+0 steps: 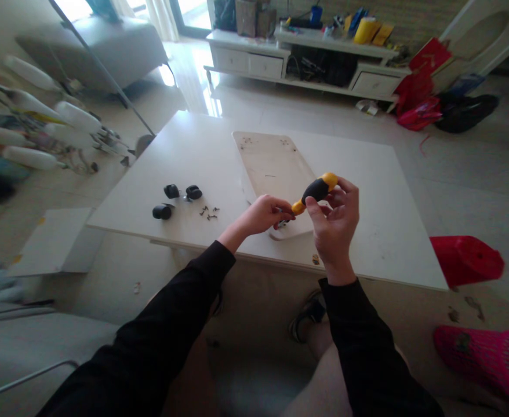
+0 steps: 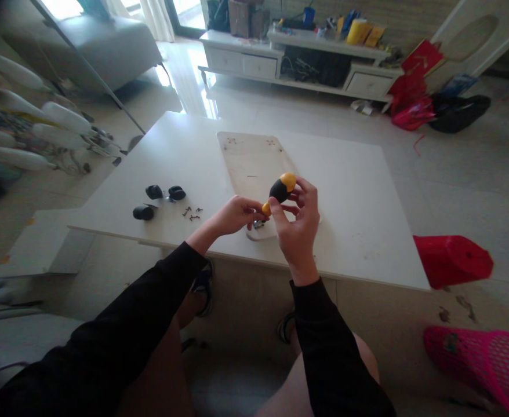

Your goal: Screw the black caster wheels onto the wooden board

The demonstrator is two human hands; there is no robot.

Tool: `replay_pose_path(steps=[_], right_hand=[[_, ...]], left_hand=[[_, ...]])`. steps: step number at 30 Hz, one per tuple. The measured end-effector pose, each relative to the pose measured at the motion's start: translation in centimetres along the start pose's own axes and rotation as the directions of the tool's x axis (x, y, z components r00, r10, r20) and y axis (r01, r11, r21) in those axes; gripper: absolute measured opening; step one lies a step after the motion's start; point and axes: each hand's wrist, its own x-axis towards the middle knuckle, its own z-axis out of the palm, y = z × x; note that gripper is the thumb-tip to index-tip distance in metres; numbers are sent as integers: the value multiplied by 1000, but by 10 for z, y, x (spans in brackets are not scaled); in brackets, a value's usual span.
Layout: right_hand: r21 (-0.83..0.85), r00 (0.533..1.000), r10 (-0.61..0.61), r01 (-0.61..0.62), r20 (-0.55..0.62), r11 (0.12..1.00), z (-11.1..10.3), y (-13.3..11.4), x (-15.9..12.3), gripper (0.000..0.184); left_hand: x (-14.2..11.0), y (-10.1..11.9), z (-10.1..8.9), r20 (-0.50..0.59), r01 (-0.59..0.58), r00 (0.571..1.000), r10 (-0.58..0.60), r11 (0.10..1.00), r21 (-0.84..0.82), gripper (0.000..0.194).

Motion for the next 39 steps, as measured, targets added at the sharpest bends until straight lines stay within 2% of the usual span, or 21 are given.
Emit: replay_pose_path(steps=[4, 8, 10, 15, 18, 22, 24, 28, 30, 32, 35, 37, 39], right_hand=[[15, 1000, 27, -27, 12, 1000, 4, 4, 0, 60], [17, 996, 88, -89, 34, 996, 6, 2, -1, 51], [18, 994, 103, -103, 31, 994, 7, 0, -2, 49], [35, 994, 105, -106, 19, 994, 6, -1, -2, 47], [37, 994, 108, -110, 33, 993, 7, 1, -3, 46], [29, 990, 125, -127, 58, 991, 10, 3, -4, 46], [36, 991, 125, -127, 45, 991, 10, 4, -3, 48], [15, 994, 113, -113, 2, 993, 10, 7, -3, 48], [2, 993, 117, -117, 3, 993, 10, 9, -3, 49], [2, 992, 129, -129, 6, 992, 11, 9, -3, 48], [16, 990, 139, -139, -1, 990, 13, 8, -4, 43], [18, 991, 136, -137, 5, 990, 13, 8, -5, 41], [14, 990, 140, -140, 11, 990, 12, 7, -5, 41]], left_hand=[[2, 1, 5, -79, 3, 997, -2, 1000, 11, 6], [3, 1, 5, -148, -26, 989, 30, 999, 35, 22], [2, 1, 3, -130, -28, 991, 32, 999, 32, 23], [1, 1, 1, 7, 47, 999, -47, 999, 6, 14], [1, 1, 4, -63, 34, 998, -31, 998, 48, 12], [3, 1, 8, -164, 16, 986, 0, 995, 94, 28], [3, 1, 6, -129, 18, 992, -8, 997, 78, 26], [1, -1, 0, 30, 35, 999, -36, 999, 9, 14], [1, -2, 0, 15, 34, 999, -34, 999, 14, 12], [2, -4, 3, -47, 15, 999, -13, 999, 45, 12], [3, -6, 7, -127, -26, 991, 36, 996, 80, 23], [3, -5, 7, -129, -36, 991, 47, 996, 83, 26], [2, -3, 5, -62, -31, 997, 35, 998, 60, 20]])
